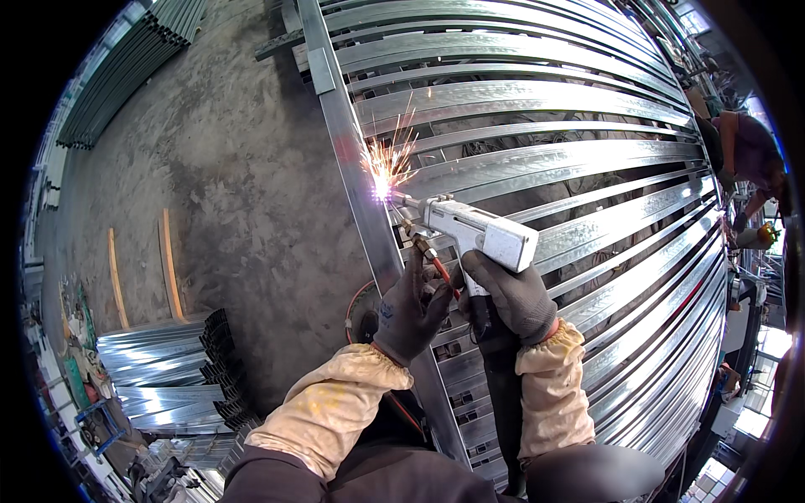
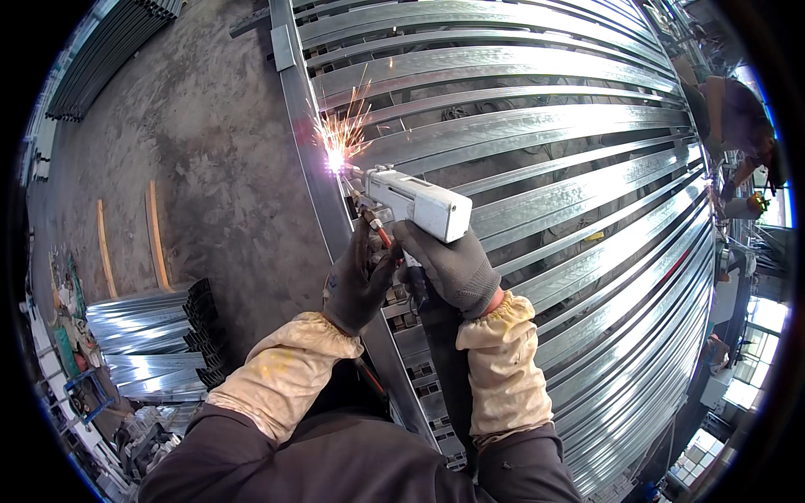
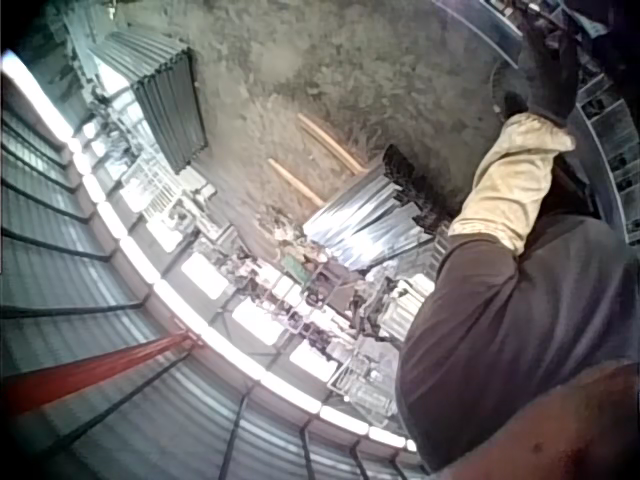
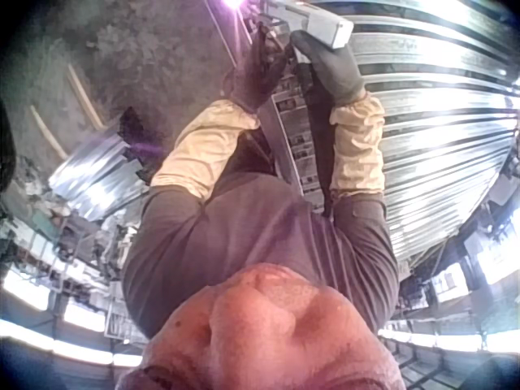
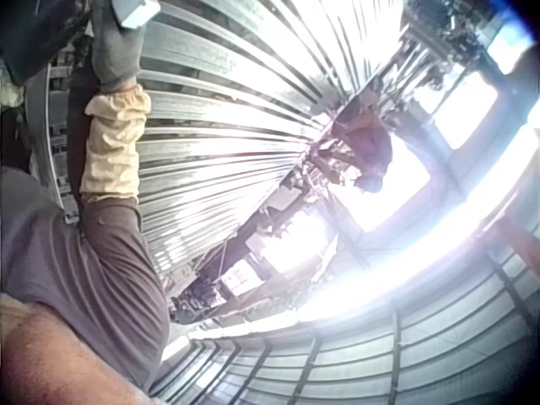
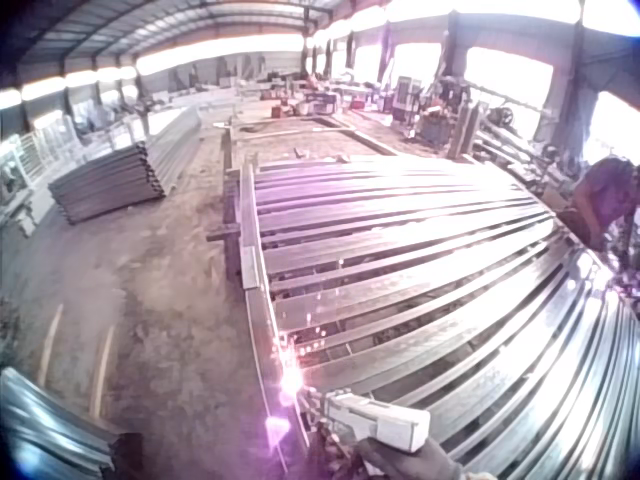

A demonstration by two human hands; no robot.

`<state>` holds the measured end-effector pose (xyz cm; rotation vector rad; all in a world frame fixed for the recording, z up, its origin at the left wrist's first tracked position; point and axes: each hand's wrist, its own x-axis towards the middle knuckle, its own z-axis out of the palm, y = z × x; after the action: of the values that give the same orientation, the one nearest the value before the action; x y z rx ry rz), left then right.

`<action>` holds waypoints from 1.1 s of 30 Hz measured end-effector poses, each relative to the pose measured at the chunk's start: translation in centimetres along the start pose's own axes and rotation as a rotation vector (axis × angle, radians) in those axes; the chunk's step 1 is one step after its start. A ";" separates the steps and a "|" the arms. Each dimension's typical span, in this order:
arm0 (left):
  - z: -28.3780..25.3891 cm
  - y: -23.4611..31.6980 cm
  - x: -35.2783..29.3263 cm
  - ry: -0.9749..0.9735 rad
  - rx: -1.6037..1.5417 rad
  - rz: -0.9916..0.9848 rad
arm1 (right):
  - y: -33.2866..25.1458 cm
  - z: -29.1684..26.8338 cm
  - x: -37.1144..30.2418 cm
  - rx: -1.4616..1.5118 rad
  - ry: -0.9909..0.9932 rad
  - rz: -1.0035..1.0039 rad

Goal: The person uses a handheld welding tool to join metal bars on a large metal frame structure. They systematically move the tool along the seams of the frame, creating bright sparks and fusing the metal components together.

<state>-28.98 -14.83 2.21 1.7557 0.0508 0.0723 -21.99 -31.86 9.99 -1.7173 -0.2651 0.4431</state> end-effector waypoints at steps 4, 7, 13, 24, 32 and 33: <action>0.1 -0.2 -0.1 0.026 0.030 0.054 | 0.0 -0.1 0.0 -0.046 -0.034 -0.037; 0.1 -0.2 -0.1 0.034 0.053 0.072 | -0.1 0.1 -0.1 -0.027 -0.024 -0.040; -0.2 0.6 -0.4 -0.004 0.023 0.005 | -0.2 0.3 0.0 -0.044 0.007 -0.105; -0.3 0.9 -0.4 0.004 0.036 0.017 | 0.3 0.1 -0.1 -0.031 0.005 0.000; -0.2 0.9 -0.3 0.017 -0.025 0.032 | -0.7 -0.3 -0.5 -0.043 -0.003 0.200; -0.2 0.9 -0.3 0.006 -0.004 0.035 | -0.8 -0.2 -0.4 -0.044 -0.002 0.190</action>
<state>-29.32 -14.77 3.10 1.7525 0.0243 0.1027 -22.25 -32.06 10.83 -1.7928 -0.1139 0.5823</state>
